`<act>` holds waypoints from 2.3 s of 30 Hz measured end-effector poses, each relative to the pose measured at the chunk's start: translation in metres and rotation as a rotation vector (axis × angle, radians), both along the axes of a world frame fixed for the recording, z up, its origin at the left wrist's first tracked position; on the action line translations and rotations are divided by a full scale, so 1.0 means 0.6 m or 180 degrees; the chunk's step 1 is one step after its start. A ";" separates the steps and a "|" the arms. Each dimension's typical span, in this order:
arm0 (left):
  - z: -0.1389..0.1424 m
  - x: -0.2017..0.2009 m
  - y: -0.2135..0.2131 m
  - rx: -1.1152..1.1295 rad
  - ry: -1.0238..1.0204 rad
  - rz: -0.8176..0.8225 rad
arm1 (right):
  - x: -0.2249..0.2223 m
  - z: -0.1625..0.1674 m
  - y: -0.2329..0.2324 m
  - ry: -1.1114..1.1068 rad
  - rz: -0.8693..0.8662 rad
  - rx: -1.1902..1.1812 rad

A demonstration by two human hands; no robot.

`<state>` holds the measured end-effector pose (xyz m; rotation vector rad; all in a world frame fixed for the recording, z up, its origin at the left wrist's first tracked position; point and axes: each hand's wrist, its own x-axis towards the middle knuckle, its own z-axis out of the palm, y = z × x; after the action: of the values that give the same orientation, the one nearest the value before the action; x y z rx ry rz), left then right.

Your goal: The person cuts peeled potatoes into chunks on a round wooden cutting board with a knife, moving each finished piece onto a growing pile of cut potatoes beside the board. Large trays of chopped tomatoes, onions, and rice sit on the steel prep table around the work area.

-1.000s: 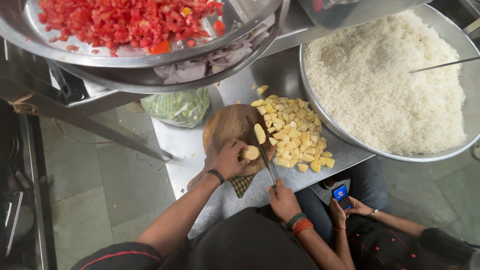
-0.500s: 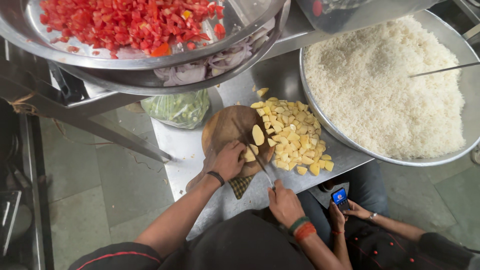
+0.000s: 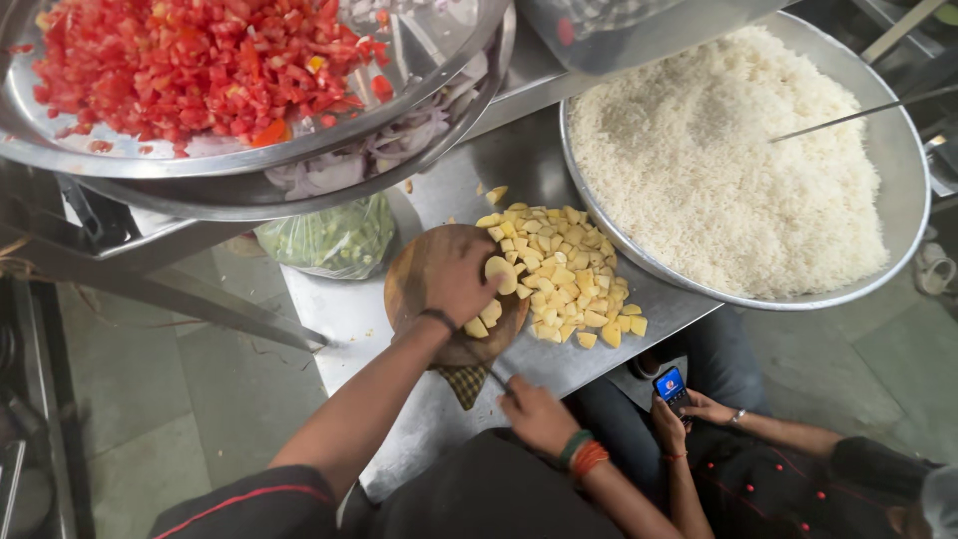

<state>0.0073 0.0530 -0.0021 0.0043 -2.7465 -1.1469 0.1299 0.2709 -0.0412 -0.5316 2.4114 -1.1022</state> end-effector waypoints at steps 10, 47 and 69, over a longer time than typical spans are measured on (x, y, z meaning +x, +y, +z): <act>-0.060 -0.017 0.031 0.0434 0.0148 -0.0175 | -0.018 -0.015 0.027 0.0026 -0.0677 0.0960; -0.059 0.081 -0.070 0.0005 -0.0353 -0.1149 | -0.036 0.004 0.029 -0.0836 -0.1202 0.0304; -0.061 0.105 -0.037 -0.0081 -0.0318 -0.0542 | -0.006 0.008 0.007 0.0386 -0.0599 0.0687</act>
<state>0.0705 0.0311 -0.0387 -0.1839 -2.8969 -1.1828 0.1263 0.2751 -0.0364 -0.3135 2.6902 -0.8879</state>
